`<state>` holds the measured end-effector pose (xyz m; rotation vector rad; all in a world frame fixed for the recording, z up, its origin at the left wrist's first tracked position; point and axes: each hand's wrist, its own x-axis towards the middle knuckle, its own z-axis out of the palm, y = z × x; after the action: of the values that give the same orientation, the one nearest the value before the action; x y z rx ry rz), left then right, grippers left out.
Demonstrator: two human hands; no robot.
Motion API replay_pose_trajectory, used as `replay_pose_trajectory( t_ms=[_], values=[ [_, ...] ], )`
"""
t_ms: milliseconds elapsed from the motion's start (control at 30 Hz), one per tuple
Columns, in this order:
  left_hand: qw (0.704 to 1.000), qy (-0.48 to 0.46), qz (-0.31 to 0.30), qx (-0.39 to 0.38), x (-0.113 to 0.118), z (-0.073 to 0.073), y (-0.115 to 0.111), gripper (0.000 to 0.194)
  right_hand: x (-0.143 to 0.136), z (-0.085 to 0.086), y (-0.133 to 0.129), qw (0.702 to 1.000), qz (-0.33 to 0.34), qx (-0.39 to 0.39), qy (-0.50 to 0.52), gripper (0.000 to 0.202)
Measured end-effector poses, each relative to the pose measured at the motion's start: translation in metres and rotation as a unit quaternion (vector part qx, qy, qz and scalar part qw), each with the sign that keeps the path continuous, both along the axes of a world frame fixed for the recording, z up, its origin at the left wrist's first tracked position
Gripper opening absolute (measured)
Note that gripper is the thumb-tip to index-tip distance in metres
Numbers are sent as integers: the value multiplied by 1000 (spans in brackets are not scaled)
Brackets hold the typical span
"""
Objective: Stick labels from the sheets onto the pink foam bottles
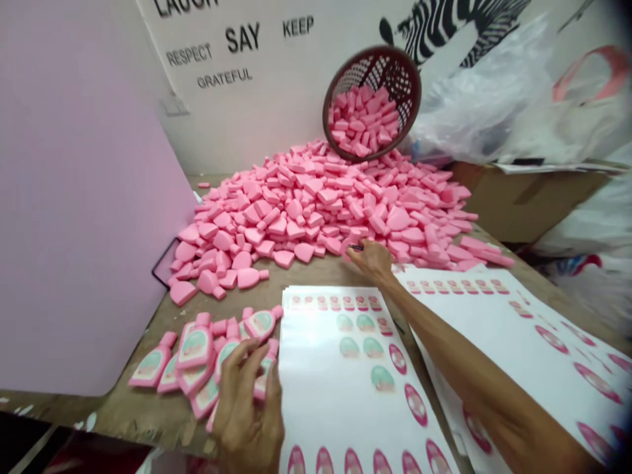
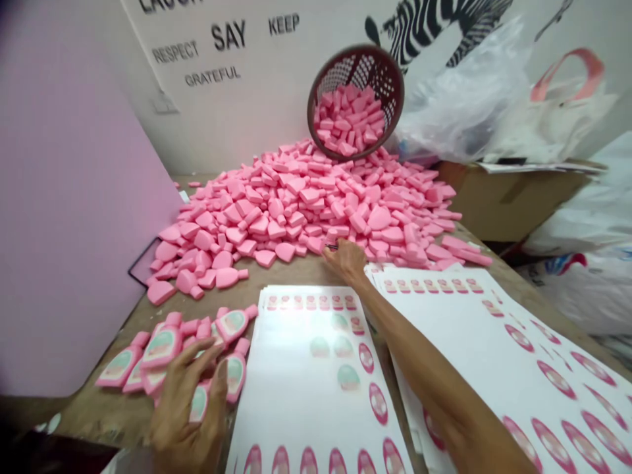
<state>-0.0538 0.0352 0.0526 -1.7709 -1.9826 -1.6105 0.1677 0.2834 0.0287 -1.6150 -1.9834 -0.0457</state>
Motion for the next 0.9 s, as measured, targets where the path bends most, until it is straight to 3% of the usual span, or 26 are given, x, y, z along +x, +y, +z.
replay_pose_trajectory(
  t_ms=[67,100,167,233,267,300,333,400,500,667,900],
  values=[
    [980,-142,-77,-115,22,5,0,27,13,11,-45,994,50,-94,8,37],
    [950,-223,-122,-184,33,5,0,34,19,15,-73,984,94,-151,22,39],
    [846,-369,-236,-304,54,1,0,46,27,21,-131,896,234,-347,149,35],
    [728,-467,-340,-369,72,-7,-3,48,34,20,-182,829,279,-434,215,33],
    [688,-493,-369,-384,78,-12,-6,47,38,17,-200,825,266,-441,234,33],
    [669,-510,-375,-390,83,-16,-10,47,42,13,-213,839,234,-429,241,33],
    [669,-520,-362,-389,86,-20,-13,46,47,8,-220,864,189,-402,237,34],
    [705,-517,-316,-370,88,-25,-17,44,57,-4,-222,923,91,-320,195,33],
    [765,-480,-264,-339,90,-28,-15,39,66,-22,-210,976,53,-196,81,24],
    [792,-440,-258,-335,106,-33,0,38,65,-39,-203,992,99,-64,-38,16],
    [774,-452,-285,-341,117,-48,8,41,64,-41,-206,990,116,-69,-41,17]
  ],
)
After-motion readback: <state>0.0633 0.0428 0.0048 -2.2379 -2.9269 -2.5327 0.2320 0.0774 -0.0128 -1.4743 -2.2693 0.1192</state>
